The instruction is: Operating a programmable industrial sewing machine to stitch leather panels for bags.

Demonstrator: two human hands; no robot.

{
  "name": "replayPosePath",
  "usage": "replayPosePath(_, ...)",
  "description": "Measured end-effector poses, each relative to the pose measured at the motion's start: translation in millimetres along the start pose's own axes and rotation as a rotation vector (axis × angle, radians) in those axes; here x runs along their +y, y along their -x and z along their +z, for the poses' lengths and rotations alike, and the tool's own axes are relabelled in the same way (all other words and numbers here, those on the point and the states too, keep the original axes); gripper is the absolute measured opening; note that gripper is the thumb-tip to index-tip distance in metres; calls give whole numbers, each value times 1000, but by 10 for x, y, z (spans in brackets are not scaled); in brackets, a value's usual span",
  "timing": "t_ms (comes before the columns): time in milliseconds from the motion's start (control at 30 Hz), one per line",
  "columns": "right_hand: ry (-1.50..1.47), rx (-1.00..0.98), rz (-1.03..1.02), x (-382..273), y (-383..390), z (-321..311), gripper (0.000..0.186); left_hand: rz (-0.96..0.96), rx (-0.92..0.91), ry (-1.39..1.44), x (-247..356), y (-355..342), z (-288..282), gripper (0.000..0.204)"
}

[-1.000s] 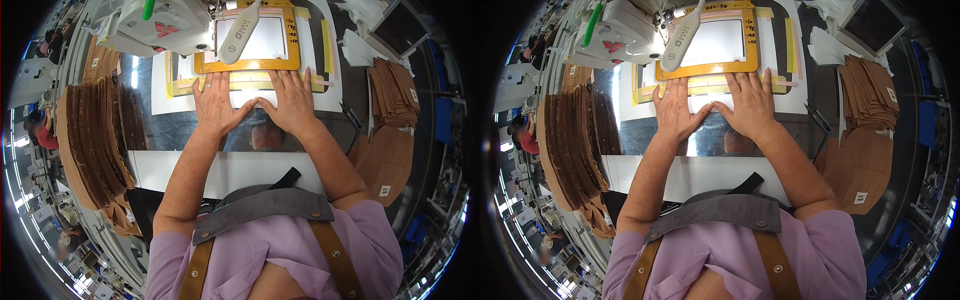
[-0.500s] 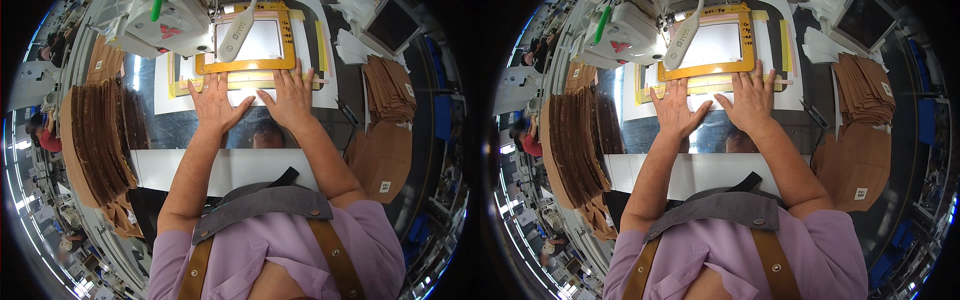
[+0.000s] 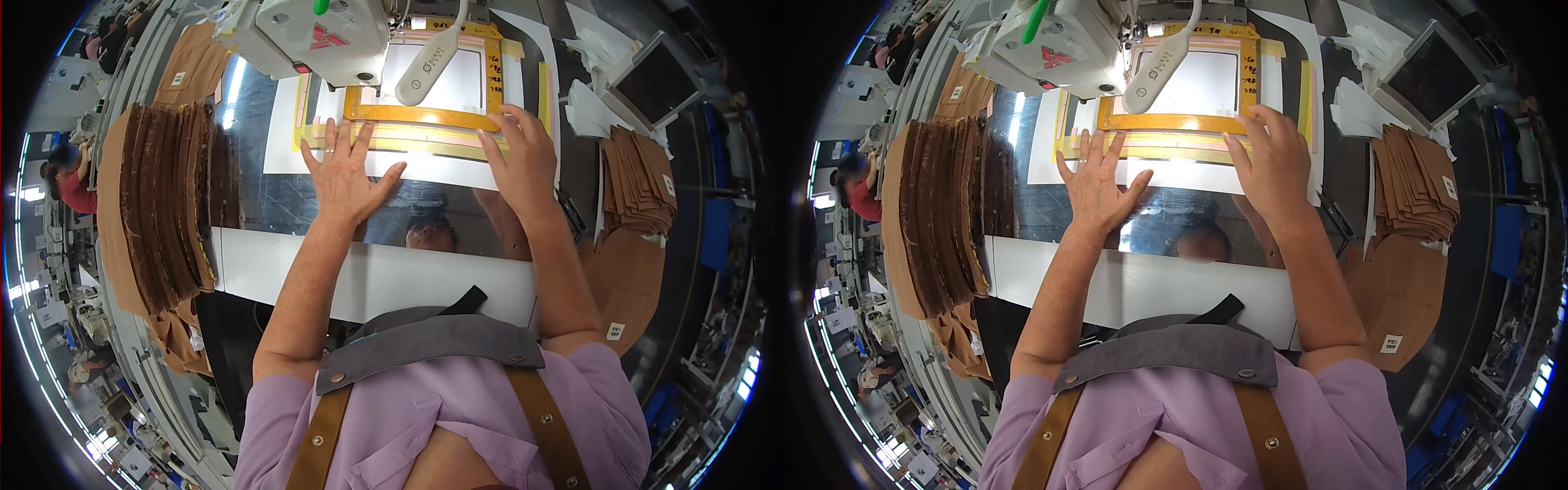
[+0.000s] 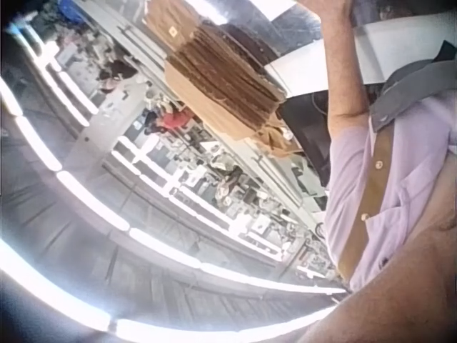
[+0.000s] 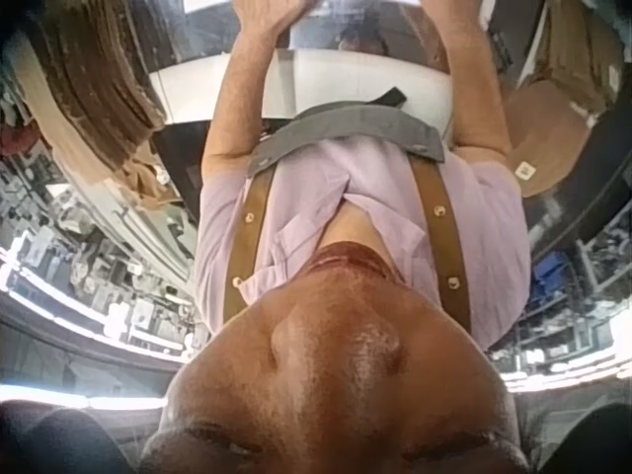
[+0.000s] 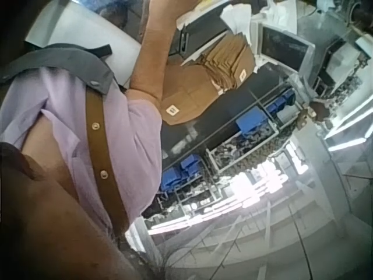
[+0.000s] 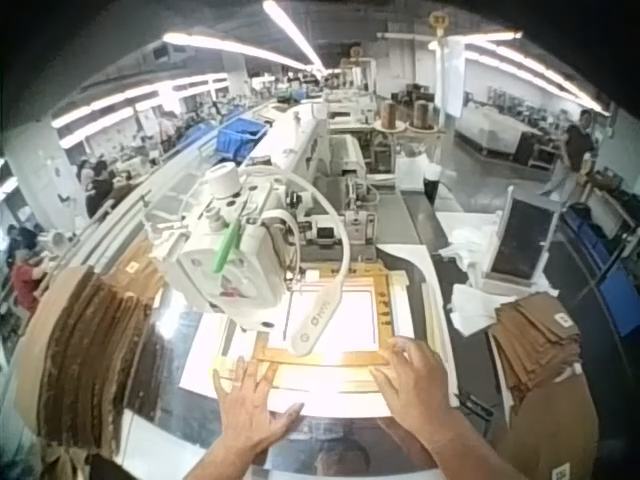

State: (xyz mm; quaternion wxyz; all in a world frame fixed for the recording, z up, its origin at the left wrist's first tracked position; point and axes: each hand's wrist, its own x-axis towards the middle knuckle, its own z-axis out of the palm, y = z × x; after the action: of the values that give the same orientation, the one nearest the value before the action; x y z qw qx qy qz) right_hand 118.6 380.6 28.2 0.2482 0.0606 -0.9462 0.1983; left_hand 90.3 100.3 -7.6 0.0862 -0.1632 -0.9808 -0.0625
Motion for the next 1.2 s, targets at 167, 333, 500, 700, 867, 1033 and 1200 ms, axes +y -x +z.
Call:
replayPosePath(167, -272, -168, -88, -169, -673, 628, 31, -29, 123, -16, -244, 119, 54, 75)
replayPosePath(333, -365, -388, -46, -319, -1215, 1205, 34, -65, 128, 132, -286, 119, 75, 66)
replayPosePath(500, -216, -572, -51, -370, -1333, 1300, 17, -68, 115, 146, -306, 132, 80, 67)
replayPosePath(700, 168, -203, -106, -15, -1490, 1103, 18, -55, 137, 155, -313, 141, 114, 67)
replayPosePath(867, 301, 32, -22, 457, -1482, 774, 27, -9, 117, 159, -275, 137, 90, 65)
replayPosePath(1033, -176, -44, -171, 485, -1042, 463, 32, 56, 110, 143, -255, 137, 31, 59)
replayPosePath(1200, -262, -190, -315, -75, -611, 474, 31, 113, 118, 137, -225, 140, 4, 56)
